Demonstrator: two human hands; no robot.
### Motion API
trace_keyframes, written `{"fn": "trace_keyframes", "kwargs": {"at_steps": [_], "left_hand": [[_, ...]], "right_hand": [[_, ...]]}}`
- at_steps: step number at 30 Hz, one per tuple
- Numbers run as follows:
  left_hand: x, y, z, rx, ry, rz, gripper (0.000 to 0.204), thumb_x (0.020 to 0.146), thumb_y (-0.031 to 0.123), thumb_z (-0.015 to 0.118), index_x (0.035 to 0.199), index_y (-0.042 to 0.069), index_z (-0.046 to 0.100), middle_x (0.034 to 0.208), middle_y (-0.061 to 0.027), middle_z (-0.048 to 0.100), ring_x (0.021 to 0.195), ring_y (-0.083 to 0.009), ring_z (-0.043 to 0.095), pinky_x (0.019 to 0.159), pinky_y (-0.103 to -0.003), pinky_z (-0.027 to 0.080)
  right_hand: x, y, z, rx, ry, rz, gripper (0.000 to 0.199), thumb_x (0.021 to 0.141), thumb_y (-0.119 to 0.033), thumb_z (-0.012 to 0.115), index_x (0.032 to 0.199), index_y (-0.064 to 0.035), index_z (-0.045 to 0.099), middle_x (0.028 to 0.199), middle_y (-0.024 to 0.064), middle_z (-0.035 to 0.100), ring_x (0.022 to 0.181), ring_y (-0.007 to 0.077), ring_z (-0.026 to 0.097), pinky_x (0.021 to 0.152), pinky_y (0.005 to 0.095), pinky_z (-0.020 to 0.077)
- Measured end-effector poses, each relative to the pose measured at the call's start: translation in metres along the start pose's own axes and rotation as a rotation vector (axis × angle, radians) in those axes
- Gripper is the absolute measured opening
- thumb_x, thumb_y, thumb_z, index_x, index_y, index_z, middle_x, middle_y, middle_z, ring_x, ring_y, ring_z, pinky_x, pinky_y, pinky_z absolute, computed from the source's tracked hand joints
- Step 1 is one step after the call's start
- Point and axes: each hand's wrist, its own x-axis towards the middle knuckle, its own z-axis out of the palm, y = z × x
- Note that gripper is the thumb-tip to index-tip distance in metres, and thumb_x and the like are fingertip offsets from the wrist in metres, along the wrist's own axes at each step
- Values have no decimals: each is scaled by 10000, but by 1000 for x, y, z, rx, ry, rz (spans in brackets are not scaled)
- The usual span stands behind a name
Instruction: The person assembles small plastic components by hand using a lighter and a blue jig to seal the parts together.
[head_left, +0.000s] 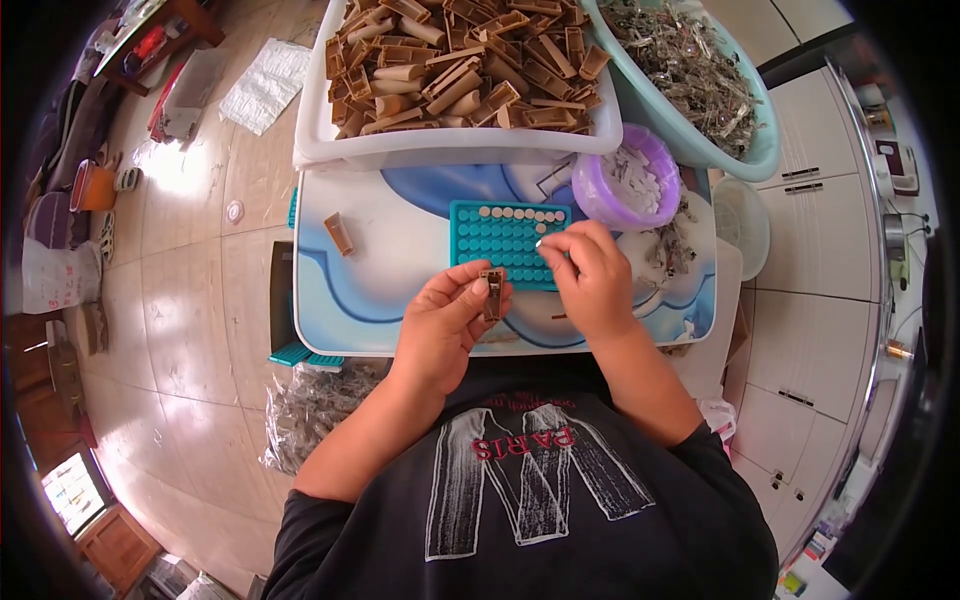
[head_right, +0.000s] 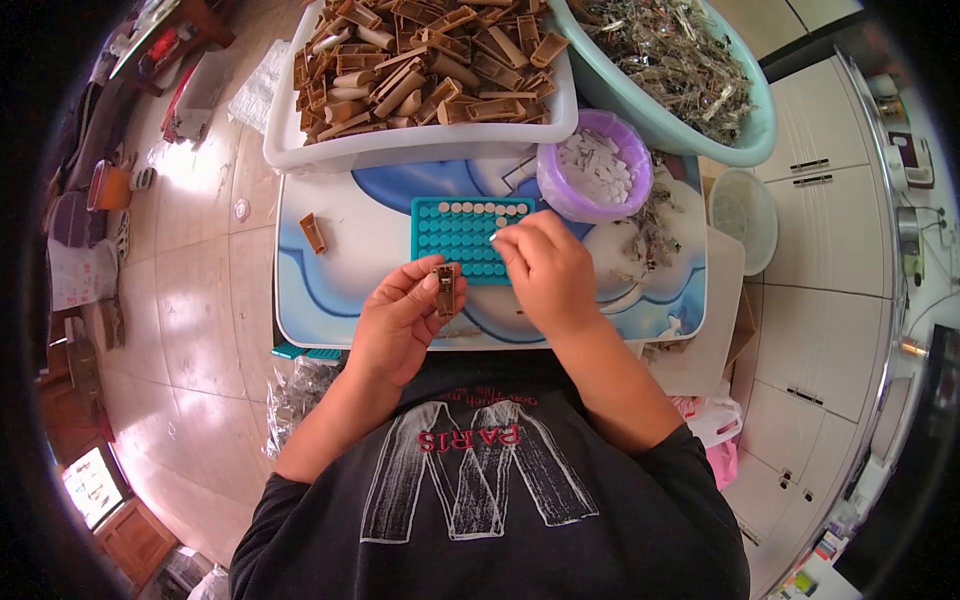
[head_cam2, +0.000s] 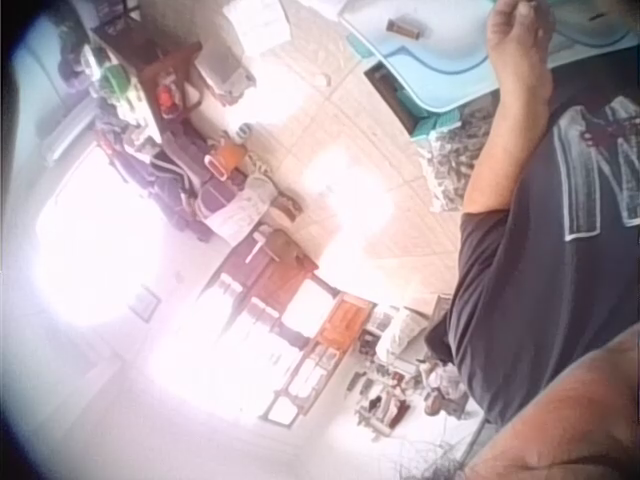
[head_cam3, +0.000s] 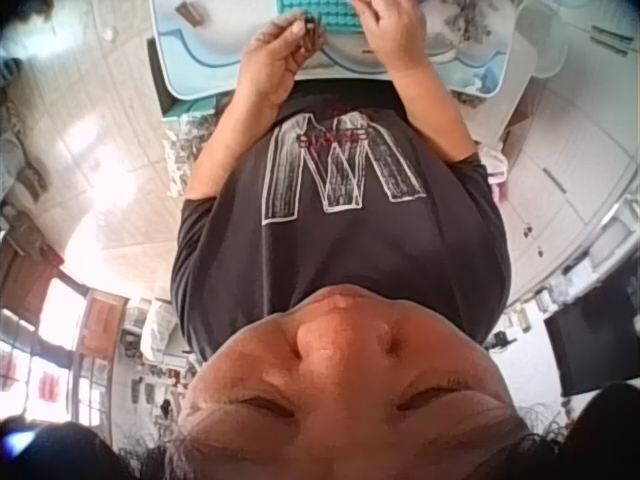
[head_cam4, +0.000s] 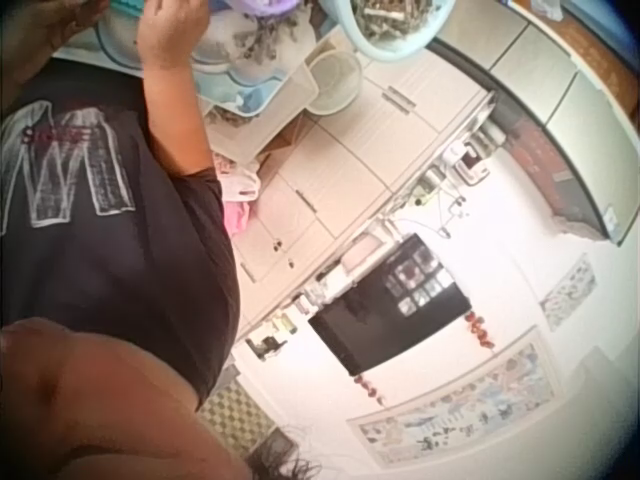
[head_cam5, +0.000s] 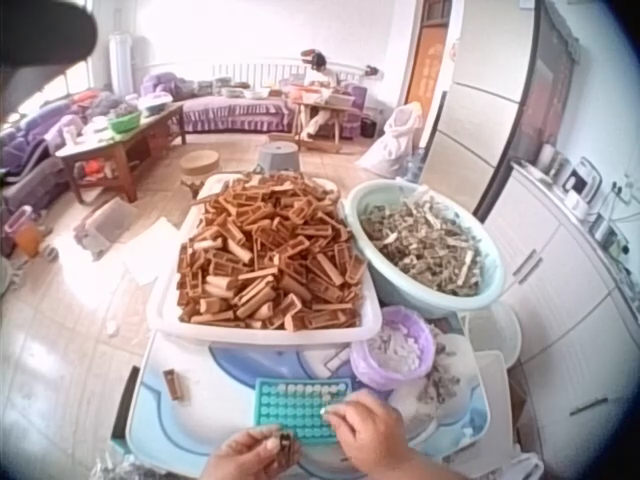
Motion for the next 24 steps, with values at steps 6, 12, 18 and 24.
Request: {"fn": "trace_keyframes", "kwargs": {"at_steps": [6,12,18,24], "left_hand": [[1,-2,-3,9,-49,-2,216,905,97,542,1104,15,518,999,-89,611,895,-184,614,808,-305,512],[0,-2,-4,15,-42,-12,208,906,80,537,1098,4,516,1013,-88,600,903,-177,607,821,-309,507],[0,0,-1,11,-11,-4,214,910,88,530,1103,-2,508,1029,-99,601,931,-192,605,836,-320,506],[-1,1,0,3,-15,-4,216,909,89,531,1102,-6,506,1041,-106,602,945,-196,603,837,-324,507]], "right_hand": [[-1,-31,0,182,-111,-161,142,676,-4,707,789,-35,626,741,78,558,609,230,561,517,317,447],[-6,-29,6,125,-106,-301,174,676,8,698,833,-34,636,747,78,568,620,239,569,526,319,460],[0,-1,6,76,-7,-62,188,718,-24,681,903,-33,649,768,81,572,657,249,588,560,333,478],[4,13,11,-194,-12,-44,149,720,-60,694,865,-48,661,815,66,570,680,243,586,586,329,475]]}}
